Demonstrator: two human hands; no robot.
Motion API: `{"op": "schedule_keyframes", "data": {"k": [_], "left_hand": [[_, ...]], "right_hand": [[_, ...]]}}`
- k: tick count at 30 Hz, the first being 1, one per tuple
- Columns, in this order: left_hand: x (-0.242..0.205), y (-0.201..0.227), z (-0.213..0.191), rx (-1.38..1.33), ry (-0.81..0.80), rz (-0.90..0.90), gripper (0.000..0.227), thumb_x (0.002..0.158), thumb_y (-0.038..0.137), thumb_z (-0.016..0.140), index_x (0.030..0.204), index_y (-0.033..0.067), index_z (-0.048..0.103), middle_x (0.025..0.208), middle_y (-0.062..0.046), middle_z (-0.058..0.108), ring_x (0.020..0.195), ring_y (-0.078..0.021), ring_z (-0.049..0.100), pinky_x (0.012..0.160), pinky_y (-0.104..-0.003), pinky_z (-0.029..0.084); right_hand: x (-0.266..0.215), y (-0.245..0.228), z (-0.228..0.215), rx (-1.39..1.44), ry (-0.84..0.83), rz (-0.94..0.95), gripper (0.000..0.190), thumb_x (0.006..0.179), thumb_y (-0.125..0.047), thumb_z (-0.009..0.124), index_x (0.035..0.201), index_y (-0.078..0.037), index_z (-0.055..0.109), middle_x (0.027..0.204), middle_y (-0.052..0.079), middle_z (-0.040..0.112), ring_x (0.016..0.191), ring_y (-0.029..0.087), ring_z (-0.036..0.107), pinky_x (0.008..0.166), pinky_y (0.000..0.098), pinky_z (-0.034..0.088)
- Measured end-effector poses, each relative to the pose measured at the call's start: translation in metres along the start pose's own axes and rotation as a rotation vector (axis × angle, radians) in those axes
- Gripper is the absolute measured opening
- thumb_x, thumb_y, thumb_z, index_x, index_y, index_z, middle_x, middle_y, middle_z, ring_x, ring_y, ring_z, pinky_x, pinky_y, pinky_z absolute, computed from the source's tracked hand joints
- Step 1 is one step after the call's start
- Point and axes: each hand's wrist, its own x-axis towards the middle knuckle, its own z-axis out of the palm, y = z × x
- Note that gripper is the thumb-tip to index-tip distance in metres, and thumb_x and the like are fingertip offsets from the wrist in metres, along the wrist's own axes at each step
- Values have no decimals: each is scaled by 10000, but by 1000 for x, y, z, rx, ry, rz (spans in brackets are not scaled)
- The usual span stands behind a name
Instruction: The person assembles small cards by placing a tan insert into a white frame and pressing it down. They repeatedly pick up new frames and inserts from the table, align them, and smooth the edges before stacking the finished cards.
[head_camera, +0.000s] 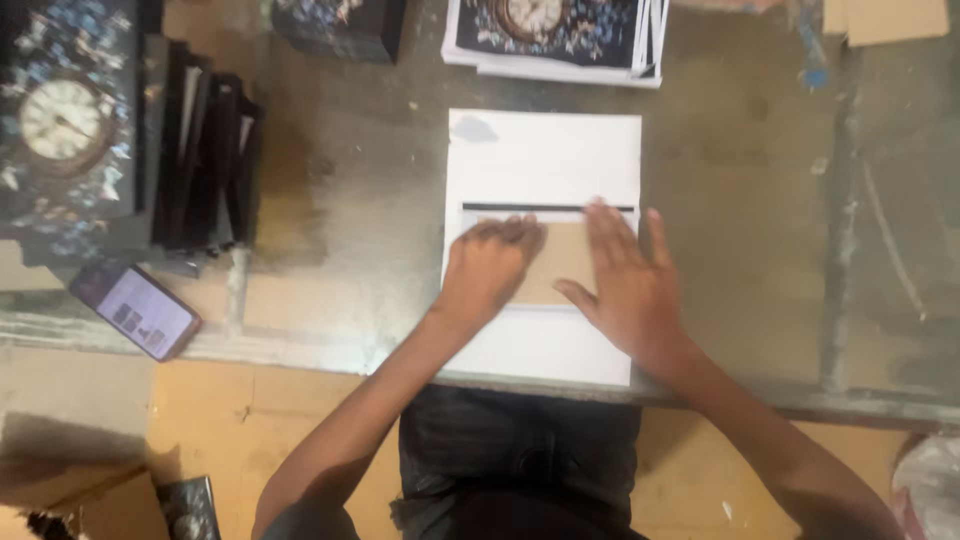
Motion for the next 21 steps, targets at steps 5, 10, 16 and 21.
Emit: {"op": "schedule_keyframes", "data": {"k": [5, 10, 16, 21], "left_hand": [[5, 16, 1, 55, -207, -49, 301, 980, 89, 601, 1268, 13, 642, 1169, -172, 698, 1026, -297, 723, 902, -406, 562], [4, 17, 2, -77, 9, 98, 811, 952, 534, 539, 1440, -102, 414, 1552, -260, 432, 1450, -391, 412, 1177, -492, 345], [-54, -42, -25, 247, -103, -110, 898, 1046, 634, 397, 1566, -93, 311, 1645, -255, 352, 1514, -359, 310, 1220, -518, 240], [-45, -35, -13, 143, 72, -79, 861, 1046, 600, 429, 1555, -91, 360, 1613, -264, 408, 1519, -380, 348, 1244, -497, 247]], "right_hand": [[-17, 12, 5, -41, 50, 62, 1010, 932, -676, 558, 1543, 100, 350, 1586, 249, 426, 1461, 312, 458, 1284, 535, 113], [-16, 15, 11, -207, 0, 35, 1031, 886, -664, 561, 1556, 98, 379, 1597, 233, 460, 1457, 284, 469, 1260, 578, 71], [-17, 9, 3, -133, 8, 90, 1023, 950, -692, 523, 1532, 133, 354, 1579, 288, 412, 1531, 370, 363, 1203, 678, 14], [-16, -3, 3, -116, 164, 79, 1041, 970, -645, 518, 1570, 158, 237, 1621, 364, 370, 1558, 402, 255, 1121, 714, -2]]}}
